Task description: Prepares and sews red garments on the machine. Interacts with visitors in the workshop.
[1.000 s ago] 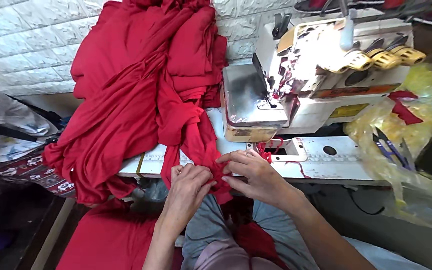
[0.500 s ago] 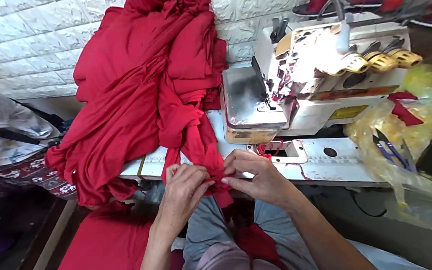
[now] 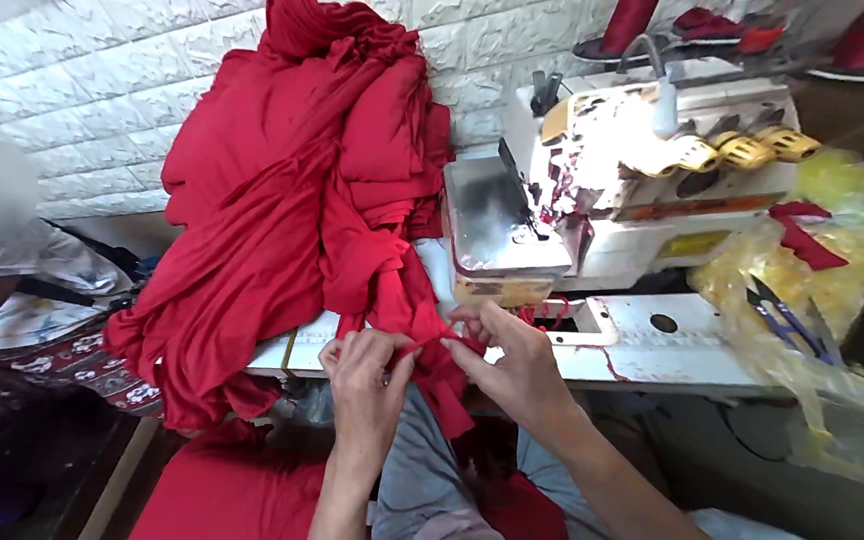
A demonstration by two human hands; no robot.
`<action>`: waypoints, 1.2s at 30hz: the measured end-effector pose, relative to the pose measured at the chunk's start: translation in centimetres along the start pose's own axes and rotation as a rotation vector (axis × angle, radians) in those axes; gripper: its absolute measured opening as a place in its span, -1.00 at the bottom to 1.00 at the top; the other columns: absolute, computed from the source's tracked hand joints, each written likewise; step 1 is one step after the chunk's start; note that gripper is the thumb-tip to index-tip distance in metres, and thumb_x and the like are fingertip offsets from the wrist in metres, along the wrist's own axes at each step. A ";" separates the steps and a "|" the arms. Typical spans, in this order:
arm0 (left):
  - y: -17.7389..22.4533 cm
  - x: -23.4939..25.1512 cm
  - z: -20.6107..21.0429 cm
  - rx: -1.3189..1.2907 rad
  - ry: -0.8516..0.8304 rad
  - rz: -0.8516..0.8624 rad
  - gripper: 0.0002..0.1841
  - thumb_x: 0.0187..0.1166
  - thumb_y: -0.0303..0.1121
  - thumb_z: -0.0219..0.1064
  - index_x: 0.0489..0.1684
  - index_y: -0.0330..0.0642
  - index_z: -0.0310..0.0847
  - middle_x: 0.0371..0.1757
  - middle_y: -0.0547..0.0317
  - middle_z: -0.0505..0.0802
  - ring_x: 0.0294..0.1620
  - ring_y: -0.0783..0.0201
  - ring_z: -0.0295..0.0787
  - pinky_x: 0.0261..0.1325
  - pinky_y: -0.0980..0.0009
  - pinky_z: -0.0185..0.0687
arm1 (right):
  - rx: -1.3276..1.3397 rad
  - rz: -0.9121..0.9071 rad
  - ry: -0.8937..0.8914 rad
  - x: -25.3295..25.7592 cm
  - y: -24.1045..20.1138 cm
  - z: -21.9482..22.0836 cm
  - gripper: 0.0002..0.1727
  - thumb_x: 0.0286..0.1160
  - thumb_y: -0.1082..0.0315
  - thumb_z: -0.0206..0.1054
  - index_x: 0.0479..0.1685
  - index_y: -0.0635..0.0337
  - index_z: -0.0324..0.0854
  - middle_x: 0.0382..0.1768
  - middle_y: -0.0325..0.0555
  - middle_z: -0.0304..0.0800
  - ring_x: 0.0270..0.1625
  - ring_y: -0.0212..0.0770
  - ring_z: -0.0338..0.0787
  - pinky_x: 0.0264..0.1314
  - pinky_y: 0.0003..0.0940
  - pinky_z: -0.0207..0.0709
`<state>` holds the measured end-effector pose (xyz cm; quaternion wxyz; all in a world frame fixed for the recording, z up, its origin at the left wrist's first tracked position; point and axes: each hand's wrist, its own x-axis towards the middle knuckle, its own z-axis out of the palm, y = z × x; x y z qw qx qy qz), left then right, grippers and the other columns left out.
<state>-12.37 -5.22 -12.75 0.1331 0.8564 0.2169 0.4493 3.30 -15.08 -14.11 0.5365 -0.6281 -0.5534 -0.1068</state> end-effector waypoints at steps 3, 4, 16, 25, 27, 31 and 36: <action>0.2 0.6 -0.4 -0.057 0.008 -0.039 -0.91 0.46 -0.26 0.48 -0.31 0.01 0.89 -0.21 0.36 0.91 -0.06 0.36 0.74 0.26 0.03 0.30 | 0.004 -0.058 0.030 0.4 0.2 0.2 -0.79 0.50 0.25 0.36 -0.23 0.17 0.84 -0.36 -0.14 0.83 -0.30 -0.38 0.76 -0.19 -0.55 0.62; 0.1 0.7 -0.5 -0.091 -0.001 -0.042 -0.90 0.49 -0.25 0.47 -0.30 0.00 0.90 -0.22 0.37 0.91 -0.07 0.37 0.75 0.26 0.05 0.32 | -0.004 -0.070 0.039 0.5 0.4 0.3 -0.78 0.49 0.22 0.35 -0.25 0.15 0.84 -0.35 -0.16 0.84 -0.30 -0.38 0.77 -0.20 -0.52 0.63; -0.8 0.5 -1.4 -0.095 0.015 -0.051 -0.89 0.46 -0.29 0.50 -0.32 -0.08 0.90 -0.25 0.31 0.93 -0.11 0.33 0.77 0.28 0.06 0.33 | -0.109 -0.159 -0.066 2.0 -0.3 -0.3 -0.76 0.49 0.29 0.32 -0.30 0.27 0.82 -0.41 0.01 0.86 -0.34 -0.12 0.77 0.00 -0.09 0.46; 0.9 1.7 -2.0 -0.304 -0.132 -0.312 -0.73 0.72 -0.26 0.19 -0.03 -0.22 0.78 0.01 0.17 0.89 0.35 0.31 0.70 0.65 -0.22 0.04 | -0.118 -0.183 -0.071 2.1 -0.4 -0.8 -0.75 0.51 0.26 0.31 -0.32 0.24 0.80 -0.41 0.02 0.81 -0.31 -0.09 0.71 -0.12 -0.16 0.43; 2.0 2.5 -1.7 -0.286 -0.155 -0.334 -0.75 0.79 -0.33 0.07 0.04 -0.27 0.64 -0.15 0.10 0.80 -0.04 0.29 0.75 0.23 0.07 0.56 | -0.099 -0.169 -0.051 2.0 -0.4 -0.8 -0.75 0.51 0.25 0.30 -0.31 0.24 0.79 -0.45 -0.04 0.82 -0.37 -0.19 0.69 -0.12 -0.25 0.43; 3.8 4.2 0.8 -0.010 0.020 -0.170 -0.80 0.73 -0.45 0.16 0.02 -0.30 0.72 -0.10 -0.07 0.82 -0.19 0.12 0.85 -0.19 0.24 0.77 | 0.012 -0.089 0.042 1.6 0.3 -0.5 -0.75 0.58 0.20 0.28 -0.25 0.19 0.75 -0.45 -0.22 0.81 -0.41 -0.46 0.66 -0.23 -0.47 0.46; 2.4 7.8 3.7 0.043 -0.040 0.154 -0.82 0.68 -0.38 0.28 0.01 -0.16 0.82 -0.15 0.03 0.83 -0.30 0.18 0.83 -0.27 0.23 0.77 | 0.191 0.076 0.212 1.1 1.0 -1.3 -0.77 0.56 0.36 0.35 0.02 0.35 0.65 -0.22 -0.20 0.83 -0.32 -0.59 0.77 -0.25 -0.67 0.71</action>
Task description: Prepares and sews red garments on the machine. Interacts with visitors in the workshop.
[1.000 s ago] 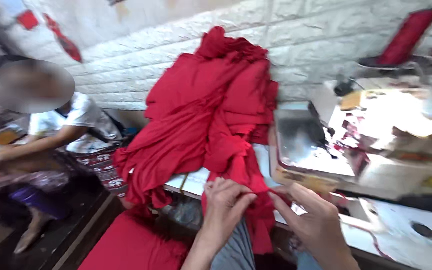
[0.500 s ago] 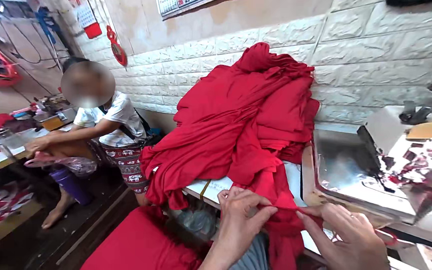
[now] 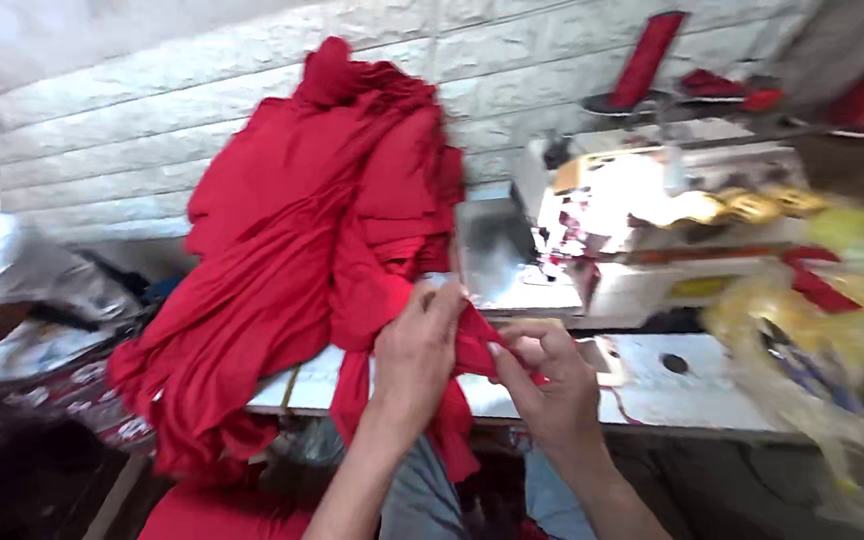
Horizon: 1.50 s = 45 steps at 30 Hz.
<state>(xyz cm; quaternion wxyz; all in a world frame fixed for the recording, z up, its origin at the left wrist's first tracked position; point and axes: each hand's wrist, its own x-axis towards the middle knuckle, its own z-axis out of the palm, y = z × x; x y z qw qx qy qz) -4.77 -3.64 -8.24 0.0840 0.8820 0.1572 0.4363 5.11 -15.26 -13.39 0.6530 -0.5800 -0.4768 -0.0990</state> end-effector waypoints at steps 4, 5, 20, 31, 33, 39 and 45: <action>-0.1 4.4 1.5 -0.061 -0.300 0.069 -0.80 0.74 -0.29 0.24 -0.03 -0.13 0.78 -0.18 0.10 0.76 -0.23 0.15 0.76 -0.22 0.15 0.69 | -0.097 0.024 0.107 0.2 1.1 -1.2 -0.76 0.59 0.36 0.28 0.05 0.20 0.82 -0.27 -0.24 0.91 -0.36 -0.53 0.76 -0.24 -0.54 0.63; -0.1 5.4 2.0 -0.074 -0.380 0.062 -0.79 0.74 -0.28 0.23 -0.07 -0.13 0.78 -0.21 0.11 0.74 -0.22 0.15 0.74 -0.20 0.13 0.66 | -0.116 0.051 0.107 0.3 1.1 -1.6 -0.75 0.58 0.37 0.26 0.02 0.17 0.86 -0.27 -0.25 0.92 -0.38 -0.53 0.76 -0.24 -0.53 0.64; 0.8 11.0 5.7 -0.225 -0.595 -0.256 -0.32 0.46 -0.40 0.48 0.60 -0.18 0.24 -0.09 -0.05 0.78 -0.01 0.01 0.77 0.12 -0.04 0.67 | -0.045 0.485 0.158 4.4 0.2 -4.0 -0.83 0.48 0.34 0.35 -0.14 0.09 0.86 -0.57 -0.39 0.83 -0.61 -0.53 0.74 -0.56 -0.59 0.65; -0.1 11.8 8.1 -0.279 -0.505 -0.256 -0.28 0.40 -0.50 0.46 0.59 -0.20 0.17 0.00 -0.10 0.81 0.12 -0.03 0.76 0.27 -0.13 0.55 | -0.376 0.395 0.280 4.5 1.6 -3.1 -0.80 0.44 0.11 0.36 -0.34 -0.05 0.83 -0.71 -0.53 0.49 -0.67 -0.56 0.38 -0.58 -0.50 0.25; -0.9 11.8 8.4 -0.364 -0.523 -0.251 -0.27 0.39 -0.52 0.45 0.60 -0.16 0.15 -0.01 -0.04 0.81 0.01 0.09 0.81 0.11 0.02 0.70 | -0.363 0.393 0.292 4.3 1.8 -2.9 -0.81 0.43 0.13 0.37 -0.34 -0.04 0.83 -0.71 -0.53 0.49 -0.67 -0.57 0.38 -0.57 -0.51 0.26; -2.6 11.7 5.4 -0.601 -0.462 -0.244 -0.69 0.70 -0.33 0.29 0.27 -0.29 0.49 -0.13 0.08 0.81 -0.19 0.33 0.76 -0.05 0.31 0.69 | -0.326 0.381 0.301 4.4 2.3 -2.8 -0.81 0.44 0.10 0.37 -0.34 -0.06 0.84 -0.68 -0.50 0.56 -0.65 -0.53 0.42 -0.52 -0.44 0.30; -0.1 9.7 3.0 -0.174 -0.350 -0.359 -0.53 0.76 -0.02 0.20 -0.49 -0.16 0.73 -0.53 0.19 0.70 -0.36 0.20 0.63 -0.11 0.03 0.48 | -0.342 0.383 0.297 4.5 2.5 -2.7 -0.80 0.47 0.11 0.39 -0.28 -0.03 0.85 -0.66 -0.42 0.60 -0.62 -0.44 0.47 -0.48 -0.32 0.36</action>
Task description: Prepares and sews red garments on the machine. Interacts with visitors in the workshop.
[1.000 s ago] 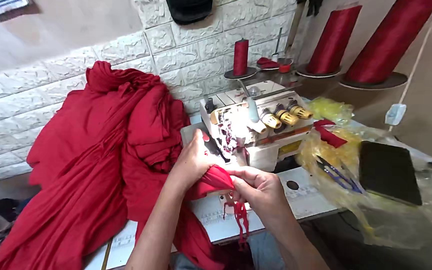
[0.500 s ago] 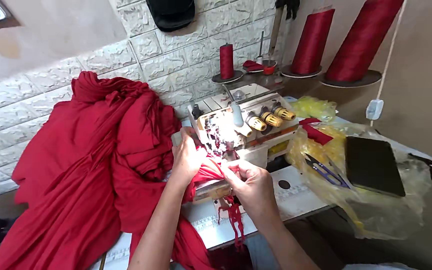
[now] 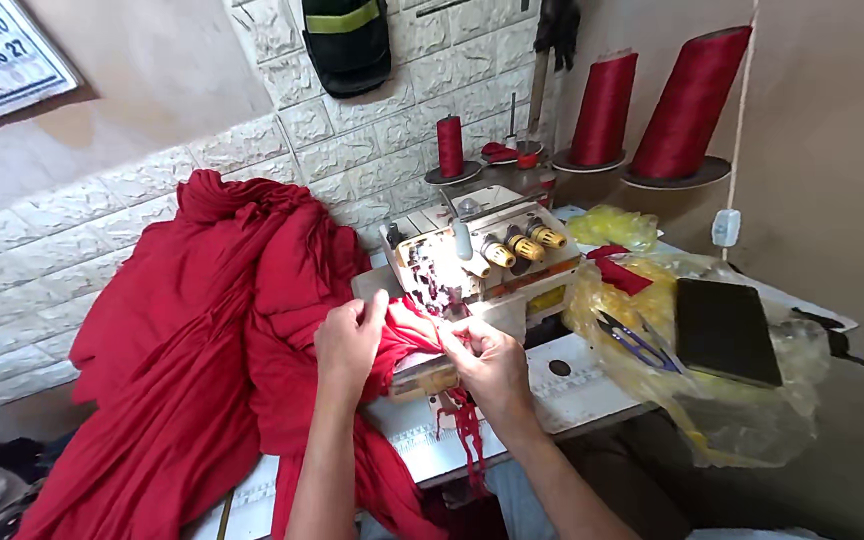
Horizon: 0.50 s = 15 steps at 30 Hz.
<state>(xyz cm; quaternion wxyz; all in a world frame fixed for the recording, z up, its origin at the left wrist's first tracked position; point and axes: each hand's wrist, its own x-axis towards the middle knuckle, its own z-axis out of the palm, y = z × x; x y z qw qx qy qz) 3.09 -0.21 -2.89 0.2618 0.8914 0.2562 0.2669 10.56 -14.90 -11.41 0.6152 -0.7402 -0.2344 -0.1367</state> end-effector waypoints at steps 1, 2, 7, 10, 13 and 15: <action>0.1 -0.2 0.2 -0.017 -0.020 0.011 -0.65 0.68 -0.10 0.34 -0.42 -0.16 0.78 -0.48 0.20 0.74 -0.33 0.23 0.65 -0.08 0.05 0.49 | -0.011 0.002 -0.008 0.0 0.0 -0.1 -0.80 0.48 0.10 0.39 -0.28 -0.03 0.84 -0.65 -0.41 0.61 -0.61 -0.43 0.49 -0.47 -0.30 0.37; 0.0 -0.2 0.5 -0.054 -0.030 0.028 -0.77 0.60 -0.20 0.43 -0.37 -0.14 0.79 -0.45 0.25 0.75 -0.34 0.32 0.64 -0.10 0.17 0.51 | -0.022 0.000 -0.012 0.0 -0.1 -0.1 -0.79 0.48 0.10 0.39 -0.28 -0.02 0.84 -0.64 -0.39 0.62 -0.60 -0.41 0.51 -0.46 -0.28 0.38; 0.0 -0.3 1.5 -0.337 0.052 0.113 -0.85 0.68 -0.37 0.31 -0.20 -0.23 0.75 -0.28 0.20 0.82 -0.20 0.44 0.74 0.01 0.39 0.63 | -0.102 -0.143 0.065 0.2 -0.5 -0.5 -0.78 0.49 0.15 0.37 -0.23 0.06 0.85 -0.52 -0.29 0.72 -0.49 -0.31 0.65 -0.37 -0.23 0.51; 0.5 -0.6 2.1 -0.574 0.041 0.073 -0.77 0.83 -0.42 0.01 -0.06 -0.36 0.57 -0.14 0.07 0.71 -0.05 0.38 0.66 0.13 0.36 0.58 | -0.067 -0.292 0.068 0.8 -0.4 -0.5 -0.75 0.48 0.17 0.38 -0.11 0.13 0.83 -0.21 -0.16 0.82 -0.14 -0.19 0.78 0.01 -0.11 0.62; 2.0 -0.8 2.2 -0.863 0.045 -0.045 -0.78 0.86 -0.47 -0.12 -0.05 -0.34 0.46 -0.26 0.16 0.69 -0.20 0.43 0.69 0.02 0.47 0.63 | -0.023 -0.275 -0.051 1.5 -0.8 -0.6 -0.63 0.46 0.07 0.42 -0.01 0.17 0.83 -0.06 -0.07 0.84 0.07 -0.06 0.78 0.23 0.08 0.53; 2.8 -0.6 2.4 -0.997 0.080 -0.141 -0.80 0.85 -0.48 -0.10 -0.08 -0.28 0.44 -0.39 0.21 0.65 -0.36 0.43 0.64 -0.16 0.50 0.62 | 0.004 -0.247 -0.098 1.8 -1.1 -0.3 -0.60 0.41 0.02 0.46 0.00 0.16 0.84 -0.04 -0.07 0.86 0.10 -0.06 0.78 0.28 0.12 0.48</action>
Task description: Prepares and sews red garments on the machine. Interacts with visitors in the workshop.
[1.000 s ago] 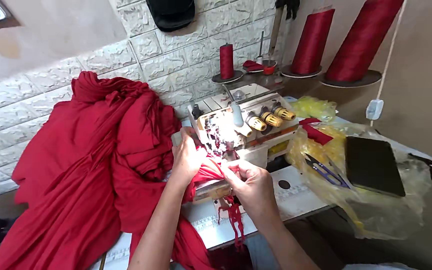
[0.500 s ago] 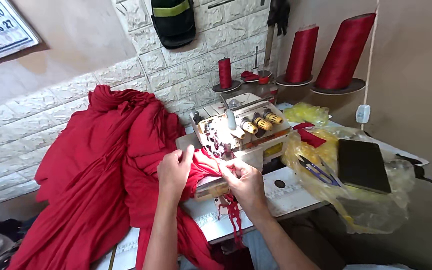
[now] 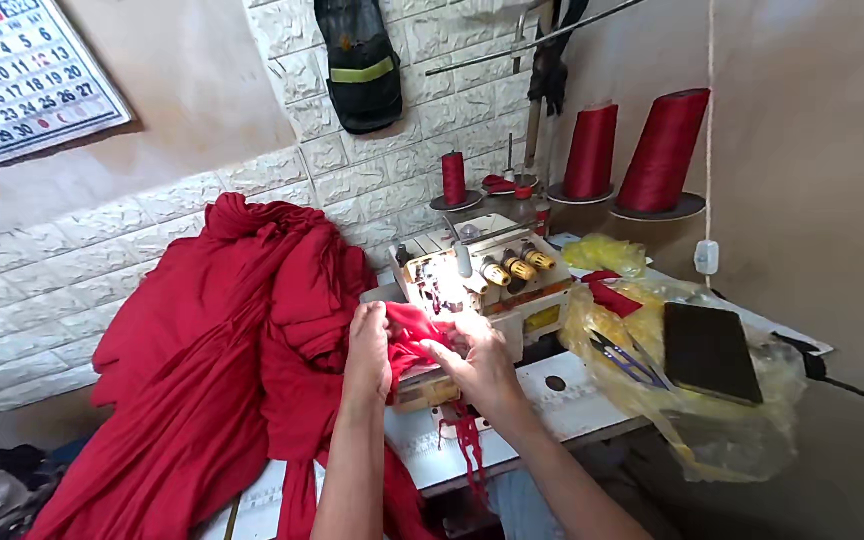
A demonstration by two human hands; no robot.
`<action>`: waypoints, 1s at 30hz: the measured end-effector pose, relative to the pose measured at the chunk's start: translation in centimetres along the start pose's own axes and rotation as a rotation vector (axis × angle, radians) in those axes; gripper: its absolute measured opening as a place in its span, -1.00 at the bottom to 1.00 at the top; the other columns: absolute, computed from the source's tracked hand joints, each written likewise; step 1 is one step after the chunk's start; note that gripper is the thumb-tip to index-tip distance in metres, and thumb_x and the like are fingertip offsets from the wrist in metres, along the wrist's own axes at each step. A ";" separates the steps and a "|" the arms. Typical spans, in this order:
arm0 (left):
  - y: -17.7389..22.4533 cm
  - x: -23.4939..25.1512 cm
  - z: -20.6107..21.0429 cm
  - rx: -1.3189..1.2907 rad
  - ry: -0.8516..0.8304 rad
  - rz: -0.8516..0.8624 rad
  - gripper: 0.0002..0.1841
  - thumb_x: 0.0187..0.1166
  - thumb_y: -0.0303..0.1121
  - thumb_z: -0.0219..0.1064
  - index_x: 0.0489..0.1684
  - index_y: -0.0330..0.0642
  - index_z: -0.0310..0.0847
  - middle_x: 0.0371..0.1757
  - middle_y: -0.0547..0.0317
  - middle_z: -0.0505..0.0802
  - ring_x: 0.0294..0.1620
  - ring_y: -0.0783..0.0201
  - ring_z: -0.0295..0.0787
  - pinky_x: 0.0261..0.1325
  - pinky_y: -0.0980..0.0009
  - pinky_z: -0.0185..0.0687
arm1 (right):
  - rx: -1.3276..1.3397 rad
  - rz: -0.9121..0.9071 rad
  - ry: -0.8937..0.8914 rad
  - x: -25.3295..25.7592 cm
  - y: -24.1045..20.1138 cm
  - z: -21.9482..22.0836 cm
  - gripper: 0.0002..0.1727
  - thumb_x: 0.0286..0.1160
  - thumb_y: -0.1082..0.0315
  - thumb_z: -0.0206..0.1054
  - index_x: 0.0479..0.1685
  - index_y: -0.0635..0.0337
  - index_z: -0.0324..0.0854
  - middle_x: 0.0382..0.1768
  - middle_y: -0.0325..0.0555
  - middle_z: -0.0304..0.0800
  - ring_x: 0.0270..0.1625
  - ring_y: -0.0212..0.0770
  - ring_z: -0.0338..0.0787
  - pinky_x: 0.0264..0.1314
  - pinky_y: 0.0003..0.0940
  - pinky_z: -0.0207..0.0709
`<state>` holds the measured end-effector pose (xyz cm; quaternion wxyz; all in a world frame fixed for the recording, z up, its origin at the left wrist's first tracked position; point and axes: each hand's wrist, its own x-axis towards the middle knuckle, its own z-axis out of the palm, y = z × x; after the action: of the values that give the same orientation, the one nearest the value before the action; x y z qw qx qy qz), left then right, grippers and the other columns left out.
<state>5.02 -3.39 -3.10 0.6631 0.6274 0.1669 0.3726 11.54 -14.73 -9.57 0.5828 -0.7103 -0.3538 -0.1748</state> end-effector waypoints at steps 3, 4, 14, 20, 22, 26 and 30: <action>0.0 0.4 0.1 0.023 0.009 -0.083 -0.72 0.74 -0.44 0.21 0.30 -0.37 0.39 -0.20 0.01 0.73 -0.20 0.33 0.71 -0.06 0.41 0.65 | 0.008 0.005 -0.034 0.3 -0.2 0.4 -0.62 0.40 0.01 0.48 -0.03 0.11 0.88 -0.04 -0.11 0.88 0.13 -0.08 0.78 0.36 0.15 0.41; 0.1 0.4 0.1 0.040 -0.013 -0.093 -0.57 0.68 -0.46 0.31 0.45 -0.40 0.33 -0.11 -0.04 0.75 -0.15 0.32 0.73 0.00 0.40 0.66 | 0.008 -0.001 -0.041 0.3 -0.3 0.5 -0.62 0.40 0.01 0.47 -0.05 0.11 0.88 -0.06 -0.11 0.87 0.13 -0.09 0.77 0.37 0.16 0.39; -0.3 0.7 0.0 -0.027 -0.007 -0.024 -0.62 0.63 -0.63 0.28 0.41 -0.39 0.50 -0.05 0.06 0.77 -0.29 0.45 0.66 -0.18 0.57 0.58 | -0.027 -0.190 0.085 0.6 0.6 1.4 -0.80 0.39 0.13 0.50 -0.39 0.04 0.89 -0.33 -0.23 0.87 -0.16 -0.23 0.80 0.18 0.07 0.41; -0.3 0.6 0.0 -0.069 0.012 -0.044 -0.60 0.65 -0.59 0.27 0.45 -0.40 0.48 0.04 0.01 0.74 -0.19 0.38 0.69 -0.09 0.50 0.63 | -0.149 -0.324 0.244 0.2 0.1 1.2 -0.83 0.43 0.20 0.46 -0.28 0.01 0.95 -0.26 -0.20 0.95 -0.13 -0.19 0.87 0.25 0.06 0.43; -0.3 0.7 0.0 -0.088 0.014 -0.045 -0.60 0.63 -0.59 0.29 0.44 -0.40 0.47 0.01 0.02 0.75 -0.19 0.37 0.70 -0.08 0.49 0.64 | -0.146 -0.340 0.250 0.0 0.1 1.1 -0.84 0.41 0.21 0.47 -0.32 0.02 0.94 -0.29 -0.20 0.94 -0.15 -0.20 0.86 0.23 0.05 0.41; -0.6 0.6 0.0 -0.077 0.013 -0.013 -0.53 0.55 -0.65 0.35 0.47 -0.44 0.45 -0.19 0.05 0.78 -0.38 0.43 0.66 -0.23 0.57 0.60 | -0.065 -0.277 0.211 -0.2 0.3 1.0 -0.88 0.33 0.24 0.51 -0.38 0.05 0.90 -0.34 -0.24 0.91 -0.19 -0.26 0.82 0.28 0.04 0.35; -0.8 0.3 0.1 -0.029 -0.008 0.031 -0.40 0.47 -0.65 0.44 0.56 -0.44 0.41 -0.24 0.07 0.83 -0.40 0.47 0.68 -0.20 0.57 0.63 | 0.135 -0.198 0.066 -0.3 0.6 0.3 -0.84 0.44 0.27 0.40 -0.23 0.11 0.87 -0.20 -0.24 0.89 -0.02 -0.34 0.77 0.31 -0.11 0.38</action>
<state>5.54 -3.23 -3.80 0.6668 0.6218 0.1494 0.3827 11.73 -14.52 -10.24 0.6206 -0.6248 -0.4140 -0.2305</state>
